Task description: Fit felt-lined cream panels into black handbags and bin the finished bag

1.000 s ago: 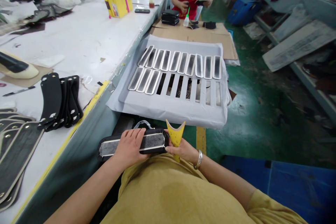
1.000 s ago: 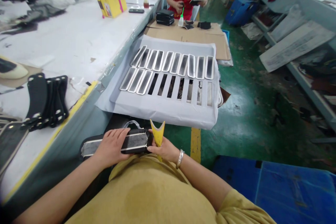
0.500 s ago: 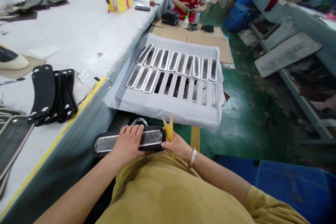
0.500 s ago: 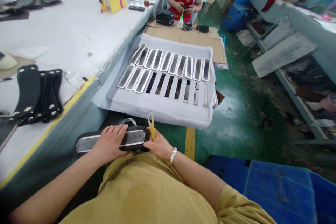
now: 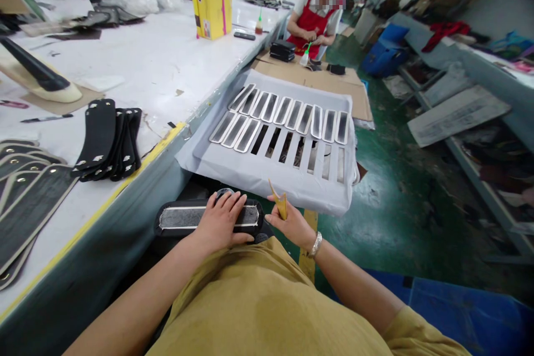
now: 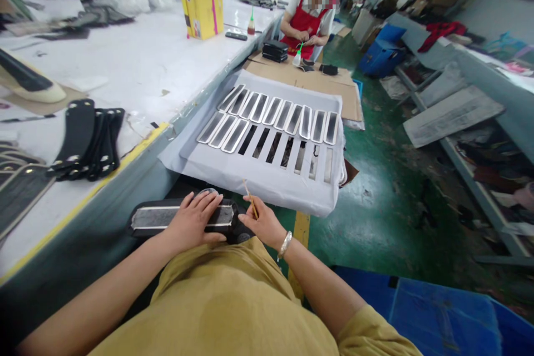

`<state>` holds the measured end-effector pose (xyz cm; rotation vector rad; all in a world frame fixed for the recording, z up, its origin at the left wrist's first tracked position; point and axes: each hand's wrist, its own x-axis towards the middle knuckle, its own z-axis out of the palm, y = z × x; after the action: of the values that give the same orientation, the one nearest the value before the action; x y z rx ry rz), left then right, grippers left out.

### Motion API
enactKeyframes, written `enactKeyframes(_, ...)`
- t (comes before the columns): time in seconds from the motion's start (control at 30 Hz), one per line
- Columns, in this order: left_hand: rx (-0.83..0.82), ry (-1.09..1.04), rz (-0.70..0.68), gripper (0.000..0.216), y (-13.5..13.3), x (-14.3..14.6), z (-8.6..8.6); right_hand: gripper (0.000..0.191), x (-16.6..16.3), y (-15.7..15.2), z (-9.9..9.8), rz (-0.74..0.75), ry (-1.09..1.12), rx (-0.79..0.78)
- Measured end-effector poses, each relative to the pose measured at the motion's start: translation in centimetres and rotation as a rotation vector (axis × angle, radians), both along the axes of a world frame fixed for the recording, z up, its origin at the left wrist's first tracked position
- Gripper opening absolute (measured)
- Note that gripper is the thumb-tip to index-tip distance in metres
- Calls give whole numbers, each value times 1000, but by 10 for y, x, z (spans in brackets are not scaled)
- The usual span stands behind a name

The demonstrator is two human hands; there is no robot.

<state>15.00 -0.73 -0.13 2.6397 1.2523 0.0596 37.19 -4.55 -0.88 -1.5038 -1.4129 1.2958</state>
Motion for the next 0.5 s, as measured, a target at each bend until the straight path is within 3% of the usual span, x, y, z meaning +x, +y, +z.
enactKeyframes(0.1, -24, -6, -7, 88, 2, 6, 1, 38, -1, -5, -6, -42, 58, -52)
enactKeyframes(0.23, -18, -16, -33, 90, 5, 12, 3, 40, -8, -17, -24, -75, 207, -151)
enactKeyframes(0.37, 46, 22, 26, 85, 4, 17, 7, 42, -24, -27, -38, -294, 490, -309)
enactKeyframes(0.5, 95, 41, 54, 82, -2, 20, 8, 38, -27, -34, -41, -394, 536, -278)
